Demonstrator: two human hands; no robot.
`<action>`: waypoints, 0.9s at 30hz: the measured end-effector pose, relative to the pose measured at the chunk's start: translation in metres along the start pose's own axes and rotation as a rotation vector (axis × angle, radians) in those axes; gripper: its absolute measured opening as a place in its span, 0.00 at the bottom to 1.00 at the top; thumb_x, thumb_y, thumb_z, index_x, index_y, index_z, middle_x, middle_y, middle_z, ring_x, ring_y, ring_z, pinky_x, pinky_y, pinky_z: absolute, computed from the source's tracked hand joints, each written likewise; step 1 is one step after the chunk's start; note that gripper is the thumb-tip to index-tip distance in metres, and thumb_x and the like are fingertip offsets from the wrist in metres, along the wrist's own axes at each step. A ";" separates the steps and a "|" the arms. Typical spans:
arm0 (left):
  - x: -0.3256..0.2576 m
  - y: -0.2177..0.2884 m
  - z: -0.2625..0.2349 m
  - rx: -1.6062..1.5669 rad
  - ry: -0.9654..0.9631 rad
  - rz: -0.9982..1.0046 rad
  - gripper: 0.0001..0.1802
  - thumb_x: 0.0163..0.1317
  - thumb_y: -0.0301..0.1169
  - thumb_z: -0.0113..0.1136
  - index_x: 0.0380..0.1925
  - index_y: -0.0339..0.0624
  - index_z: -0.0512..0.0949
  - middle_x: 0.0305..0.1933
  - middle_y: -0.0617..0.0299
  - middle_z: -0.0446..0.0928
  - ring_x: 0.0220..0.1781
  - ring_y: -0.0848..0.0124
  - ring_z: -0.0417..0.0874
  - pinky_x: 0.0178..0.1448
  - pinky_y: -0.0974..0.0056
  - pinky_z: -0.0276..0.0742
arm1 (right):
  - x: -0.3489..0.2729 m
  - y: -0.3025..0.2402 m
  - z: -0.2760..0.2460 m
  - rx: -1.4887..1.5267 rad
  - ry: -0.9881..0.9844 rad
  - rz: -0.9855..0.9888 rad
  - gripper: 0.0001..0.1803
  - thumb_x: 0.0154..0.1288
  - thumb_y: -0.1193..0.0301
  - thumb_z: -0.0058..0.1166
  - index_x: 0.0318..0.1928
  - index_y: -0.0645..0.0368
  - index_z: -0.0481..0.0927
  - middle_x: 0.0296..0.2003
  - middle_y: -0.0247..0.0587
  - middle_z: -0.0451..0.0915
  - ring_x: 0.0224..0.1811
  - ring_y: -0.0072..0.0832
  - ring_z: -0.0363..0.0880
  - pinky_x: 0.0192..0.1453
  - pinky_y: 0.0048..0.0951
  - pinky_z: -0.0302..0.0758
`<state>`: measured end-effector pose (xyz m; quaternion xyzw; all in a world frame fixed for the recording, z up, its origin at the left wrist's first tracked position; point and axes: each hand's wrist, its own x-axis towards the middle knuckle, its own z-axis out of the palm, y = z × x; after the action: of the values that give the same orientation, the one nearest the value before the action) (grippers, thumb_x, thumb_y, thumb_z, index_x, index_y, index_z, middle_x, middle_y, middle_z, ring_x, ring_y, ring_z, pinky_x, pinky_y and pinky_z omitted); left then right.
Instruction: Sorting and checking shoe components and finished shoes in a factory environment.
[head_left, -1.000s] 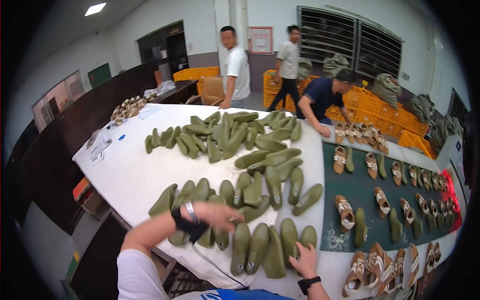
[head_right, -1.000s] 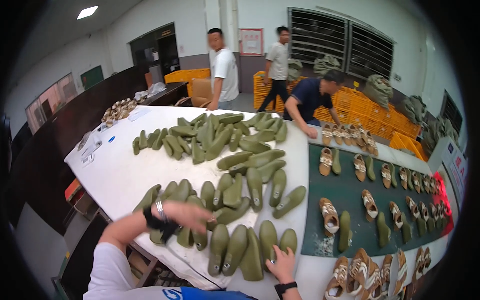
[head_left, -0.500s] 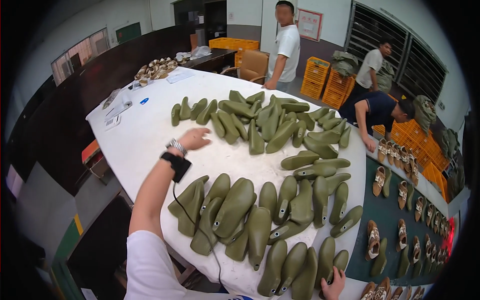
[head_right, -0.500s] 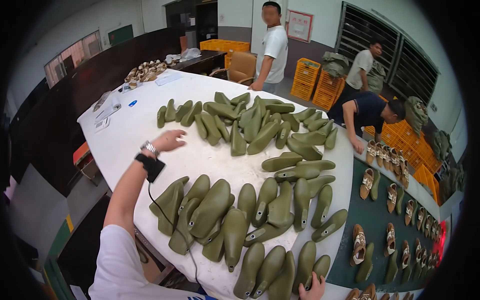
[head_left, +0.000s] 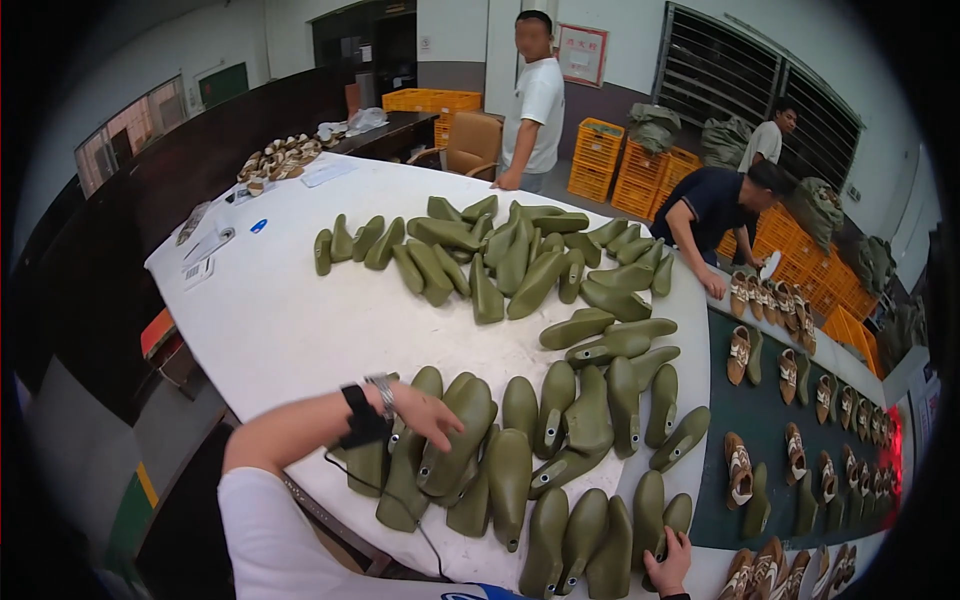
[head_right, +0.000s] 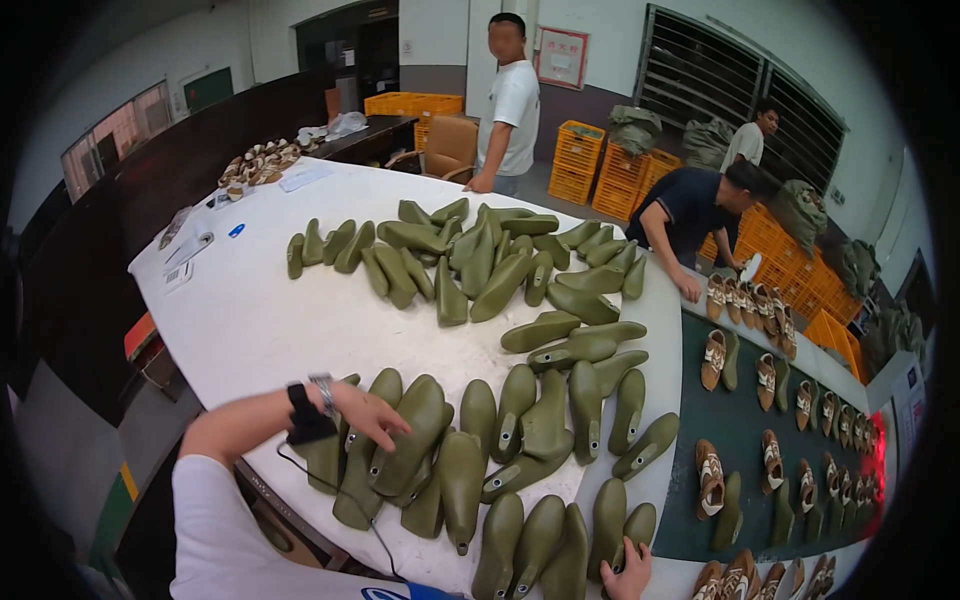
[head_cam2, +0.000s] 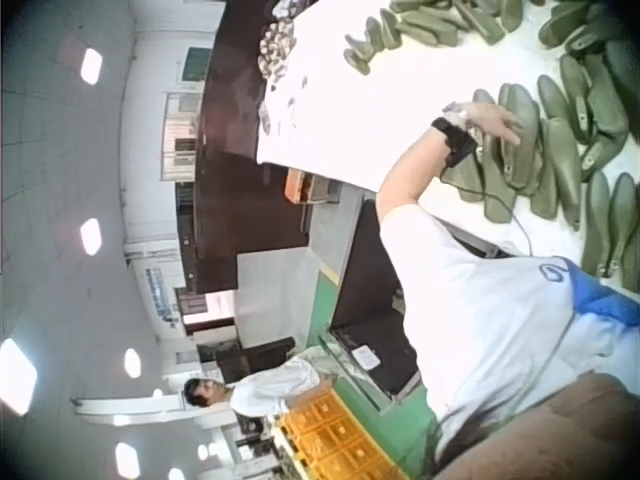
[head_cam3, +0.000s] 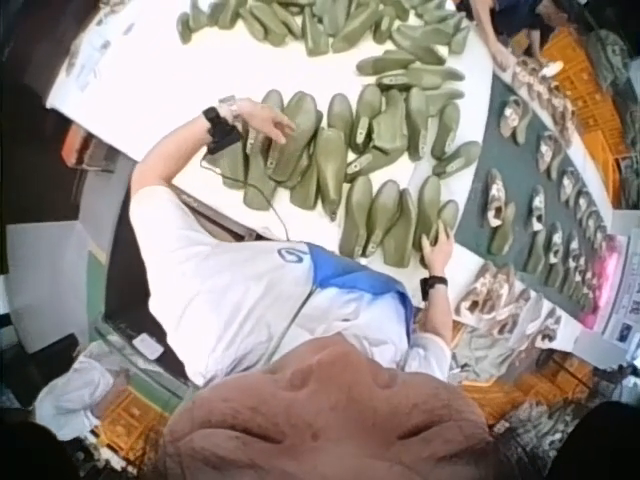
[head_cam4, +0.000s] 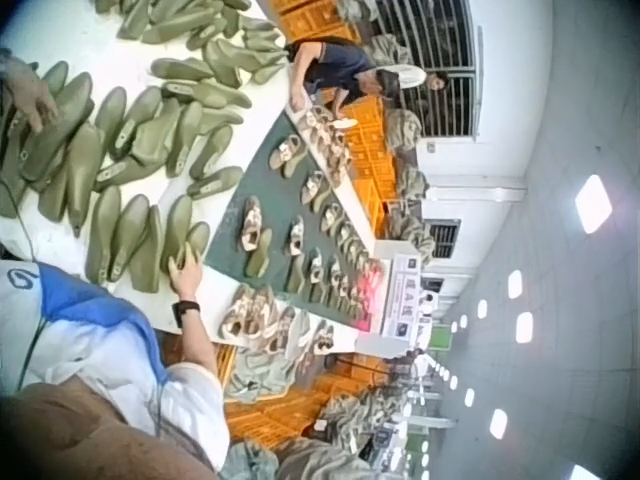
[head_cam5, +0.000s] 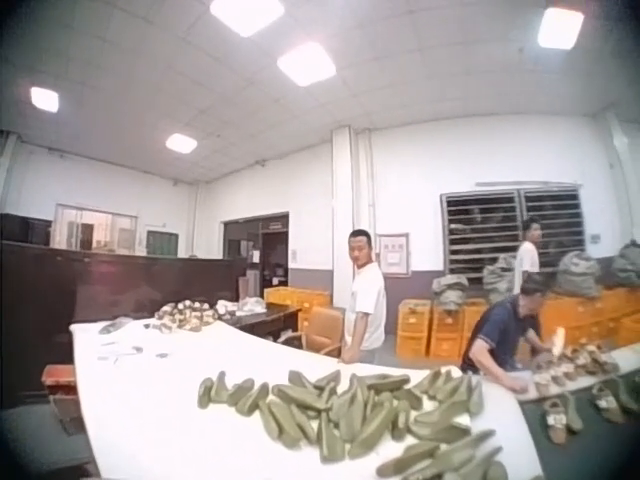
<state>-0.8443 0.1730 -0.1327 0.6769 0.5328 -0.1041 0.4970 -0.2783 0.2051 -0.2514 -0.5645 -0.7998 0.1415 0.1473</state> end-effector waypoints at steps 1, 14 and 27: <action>-0.012 0.001 -0.028 0.000 0.027 -0.016 0.35 0.60 0.52 0.56 0.62 0.43 0.65 0.57 0.48 0.72 0.55 0.61 0.75 0.60 0.59 0.69 | -0.001 0.004 0.000 -0.001 0.010 -0.006 0.33 0.51 0.61 0.61 0.59 0.56 0.71 0.55 0.59 0.70 0.58 0.52 0.67 0.62 0.42 0.64; 0.126 -0.097 -0.296 -0.021 1.060 -0.341 0.41 0.52 0.53 0.60 0.60 0.35 0.67 0.63 0.46 0.67 0.65 0.56 0.68 0.67 0.61 0.63 | 0.019 0.003 0.006 -0.017 -0.008 0.007 0.33 0.48 0.64 0.63 0.57 0.58 0.72 0.53 0.60 0.71 0.57 0.54 0.66 0.63 0.43 0.65; 0.330 -0.146 -0.268 -0.455 1.094 -0.612 0.74 0.33 0.55 0.74 0.69 0.63 0.26 0.70 0.27 0.29 0.70 0.32 0.46 0.69 0.45 0.54 | 0.013 0.008 0.011 -0.046 -0.061 0.001 0.32 0.47 0.62 0.63 0.55 0.60 0.73 0.49 0.56 0.74 0.57 0.55 0.67 0.62 0.48 0.64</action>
<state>-0.9331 0.5779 -0.3058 0.3287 0.8851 0.2329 0.2332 -0.2796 0.2198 -0.2633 -0.5636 -0.8066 0.1403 0.1098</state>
